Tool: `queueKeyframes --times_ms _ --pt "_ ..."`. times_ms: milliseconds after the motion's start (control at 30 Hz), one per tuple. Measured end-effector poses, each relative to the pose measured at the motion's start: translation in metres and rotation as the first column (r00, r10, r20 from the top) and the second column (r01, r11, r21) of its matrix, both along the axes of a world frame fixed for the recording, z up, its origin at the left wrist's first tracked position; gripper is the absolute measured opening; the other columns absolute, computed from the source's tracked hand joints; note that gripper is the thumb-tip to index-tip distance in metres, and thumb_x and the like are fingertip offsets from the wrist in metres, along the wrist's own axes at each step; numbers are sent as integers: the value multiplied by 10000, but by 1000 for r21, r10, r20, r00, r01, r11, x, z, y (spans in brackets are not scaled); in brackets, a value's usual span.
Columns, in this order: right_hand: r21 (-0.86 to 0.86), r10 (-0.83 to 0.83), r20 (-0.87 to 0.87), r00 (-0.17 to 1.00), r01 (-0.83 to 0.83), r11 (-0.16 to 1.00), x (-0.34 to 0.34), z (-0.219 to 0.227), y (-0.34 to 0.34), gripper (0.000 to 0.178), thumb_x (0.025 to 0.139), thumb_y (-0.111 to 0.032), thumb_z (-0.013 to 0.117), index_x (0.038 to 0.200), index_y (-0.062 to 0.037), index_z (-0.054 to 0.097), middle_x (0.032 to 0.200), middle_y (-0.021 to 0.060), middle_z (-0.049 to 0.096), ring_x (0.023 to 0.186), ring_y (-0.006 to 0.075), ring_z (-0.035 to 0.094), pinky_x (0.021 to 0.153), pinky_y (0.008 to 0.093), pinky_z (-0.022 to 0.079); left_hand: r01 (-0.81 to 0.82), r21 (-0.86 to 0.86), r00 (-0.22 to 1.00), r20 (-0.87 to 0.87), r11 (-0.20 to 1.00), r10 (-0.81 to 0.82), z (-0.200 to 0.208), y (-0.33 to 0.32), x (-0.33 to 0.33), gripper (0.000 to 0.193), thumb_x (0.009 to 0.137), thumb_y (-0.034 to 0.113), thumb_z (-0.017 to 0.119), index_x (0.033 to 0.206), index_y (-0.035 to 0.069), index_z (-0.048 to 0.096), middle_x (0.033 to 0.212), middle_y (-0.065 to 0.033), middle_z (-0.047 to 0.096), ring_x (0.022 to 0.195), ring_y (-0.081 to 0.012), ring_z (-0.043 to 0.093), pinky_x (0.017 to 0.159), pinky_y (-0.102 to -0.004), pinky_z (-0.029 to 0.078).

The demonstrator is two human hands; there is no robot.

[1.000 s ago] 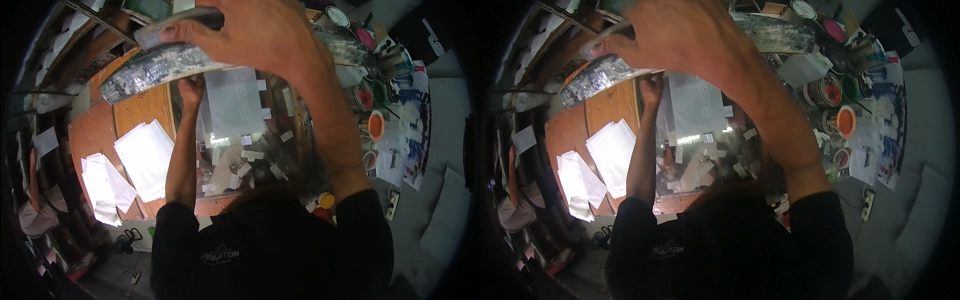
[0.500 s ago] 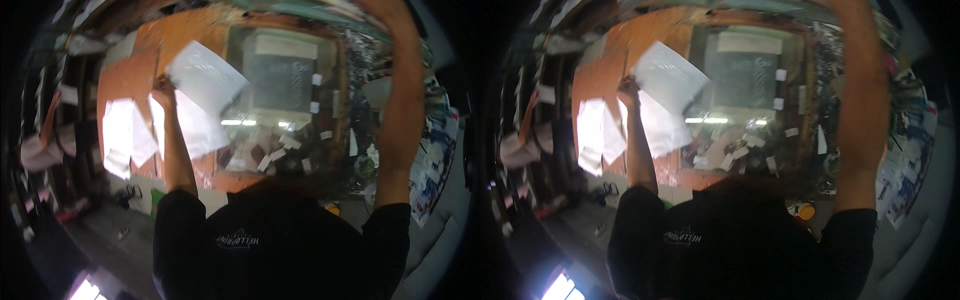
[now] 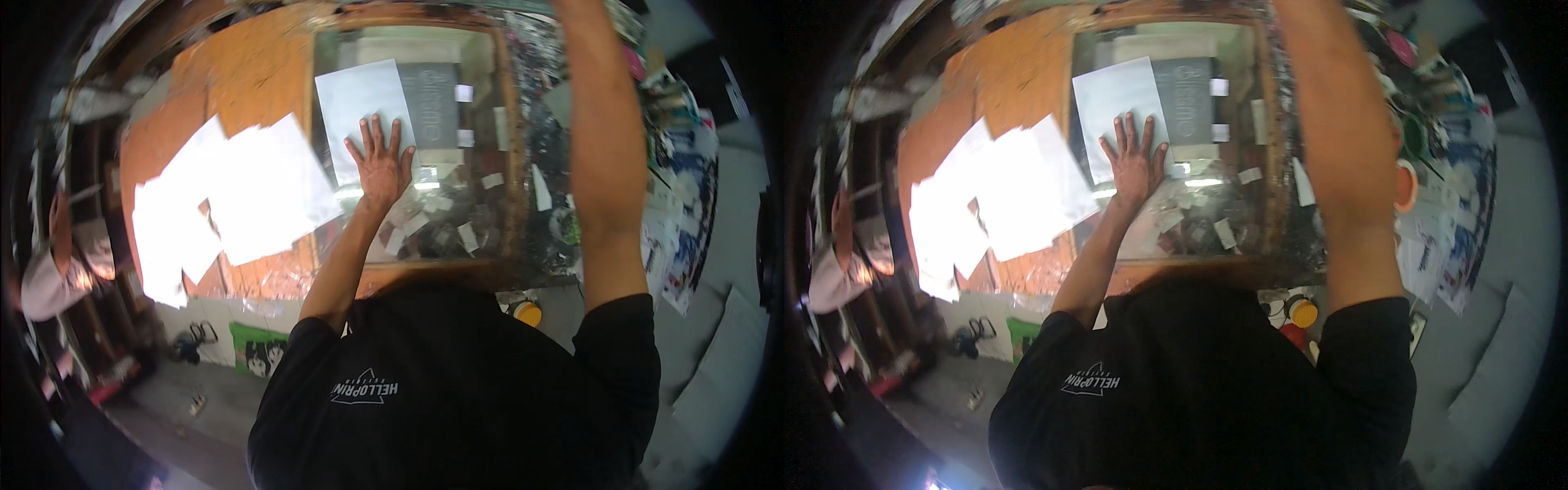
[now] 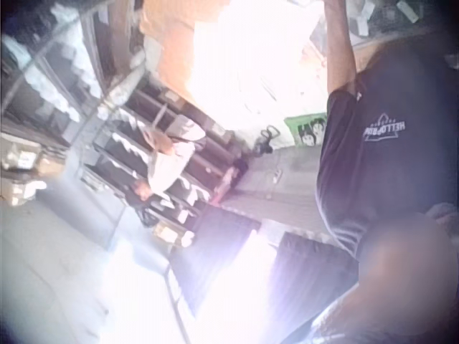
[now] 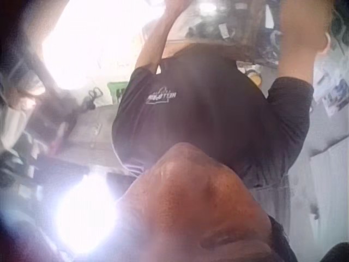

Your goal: The person performs screen printing by placing white paper under a screen, applying ink with a squeegee, and lifting the screen to reveal printed paper. The process is repeated multiple times with a coworker assisting by handling the printed sheets.

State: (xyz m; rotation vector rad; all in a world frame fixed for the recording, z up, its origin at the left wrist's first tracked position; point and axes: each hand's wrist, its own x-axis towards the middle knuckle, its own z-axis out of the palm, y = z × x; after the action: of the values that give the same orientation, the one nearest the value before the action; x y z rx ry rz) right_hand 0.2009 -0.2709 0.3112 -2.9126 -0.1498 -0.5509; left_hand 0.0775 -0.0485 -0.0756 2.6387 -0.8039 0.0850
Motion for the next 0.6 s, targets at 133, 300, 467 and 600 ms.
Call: queueKeyframes --times_ms 133,300,467,600 --pt "102 -55 -66 996 61 993 -10 13 0 558 988 -526 633 853 -6 785 729 123 718 699 293 693 663 400 589 162 -80 986 -26 984 -165 6 -78 13 593 1056 389 527 1567 100 444 1659 -289 266 1573 -463 166 1187 -759 82" --pt "411 250 -130 959 -178 894 -29 22 -28 449 1023 -419 642 990 16 748 729 85 642 624 177 608 512 300 529 76 -442 973 -161 894 -163 8 -83 3 588 1044 339 542 1532 23 459 1657 -301 262 1575 -469 157 1183 -764 50" --pt "399 196 131 972 -232 887 -39 4 -29 400 1048 -379 618 1038 3 737 760 73 638 592 136 575 460 252 479 3 -17 999 -48 1000 -4 9 -51 -16 580 1028 307 564 1522 18 471 1666 -279 267 1589 -460 116 1167 -777 -26" --pt "278 215 66 974 -225 934 -30 6 -24 384 1033 -361 641 1028 12 731 682 65 596 533 140 536 434 258 452 4 -30 997 -78 1000 -6 5 -41 -35 561 1026 297 570 1508 22 492 1668 -265 278 1593 -458 98 1157 -786 -50"
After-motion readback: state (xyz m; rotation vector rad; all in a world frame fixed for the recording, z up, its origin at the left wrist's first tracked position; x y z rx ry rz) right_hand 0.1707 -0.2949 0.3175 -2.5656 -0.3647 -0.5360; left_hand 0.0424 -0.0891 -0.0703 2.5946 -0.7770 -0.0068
